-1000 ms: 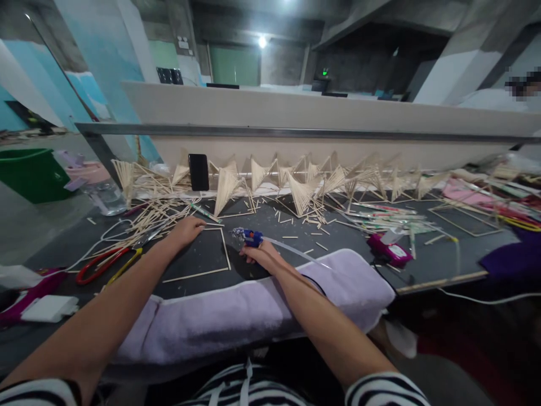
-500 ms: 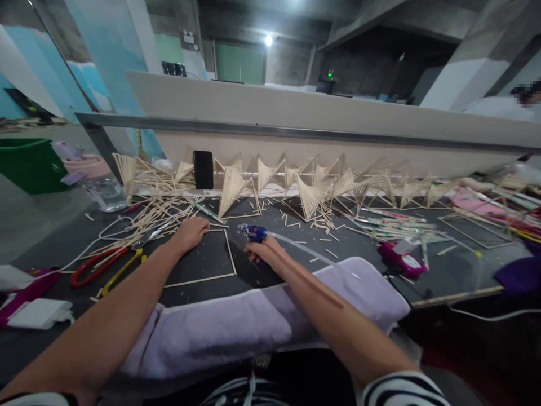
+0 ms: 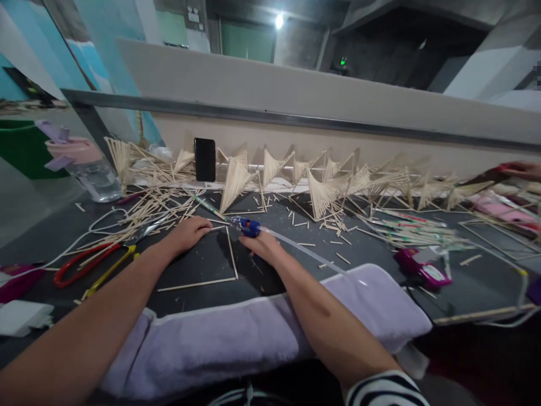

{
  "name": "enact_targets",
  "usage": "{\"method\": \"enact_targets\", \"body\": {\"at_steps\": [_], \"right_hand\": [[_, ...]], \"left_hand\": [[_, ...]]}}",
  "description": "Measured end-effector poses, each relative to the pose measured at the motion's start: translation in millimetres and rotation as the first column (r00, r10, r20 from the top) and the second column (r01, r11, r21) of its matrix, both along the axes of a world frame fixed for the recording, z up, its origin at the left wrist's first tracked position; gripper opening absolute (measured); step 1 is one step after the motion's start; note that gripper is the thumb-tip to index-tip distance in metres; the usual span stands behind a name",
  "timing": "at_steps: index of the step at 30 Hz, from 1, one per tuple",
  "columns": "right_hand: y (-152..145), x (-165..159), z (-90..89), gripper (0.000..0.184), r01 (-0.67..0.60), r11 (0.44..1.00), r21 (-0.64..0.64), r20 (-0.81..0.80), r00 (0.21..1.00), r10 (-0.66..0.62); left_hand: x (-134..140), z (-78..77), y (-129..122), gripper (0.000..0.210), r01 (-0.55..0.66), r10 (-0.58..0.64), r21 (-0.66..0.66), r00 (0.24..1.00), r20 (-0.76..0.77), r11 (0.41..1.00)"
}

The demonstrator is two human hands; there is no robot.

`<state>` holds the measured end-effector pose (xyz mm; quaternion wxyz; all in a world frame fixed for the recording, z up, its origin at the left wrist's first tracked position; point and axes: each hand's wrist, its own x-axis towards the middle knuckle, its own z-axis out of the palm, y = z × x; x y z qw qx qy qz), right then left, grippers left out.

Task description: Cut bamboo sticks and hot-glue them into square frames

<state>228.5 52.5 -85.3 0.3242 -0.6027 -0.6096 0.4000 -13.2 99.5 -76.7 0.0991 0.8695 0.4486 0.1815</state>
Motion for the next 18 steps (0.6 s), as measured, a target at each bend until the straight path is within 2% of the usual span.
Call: {"method": "enact_targets", "body": {"at_steps": [3,7,11,14,18], "right_hand": [[2,1,-4.8,0.025,0.049,0.999,-0.022,-0.012,0.999,-0.05],[2,-1,-8.1,0.026,0.093,0.996,-0.009,-0.086,0.992,-0.093],[-6,-5,1.9,0.02,0.093,0.995,-0.03,-0.326,0.94,-0.097],[-13,-6,11.8,0.024,0.05,0.998,-0.037,-0.448,0.892,-0.062],[-17,-7,17.2,0.028,-0.03,0.997,-0.073,-0.505,0.863,-0.011]], "left_hand": [[0,7.4,-4,0.025,0.024,-0.019,-0.074,0.997,0.072,0.997],[-3,13.4,-8,0.027,-0.023,0.049,-0.172,0.988,0.144,0.985],[2,19.0,-15,0.026,0.005,0.037,-0.215,0.981,0.192,0.976],[13,26.0,-24,0.023,0.056,-0.015,-0.173,0.973,0.231,0.983],[29,32.4,-38,0.019,0.115,-0.11,-0.007,0.968,0.224,0.993]]}}
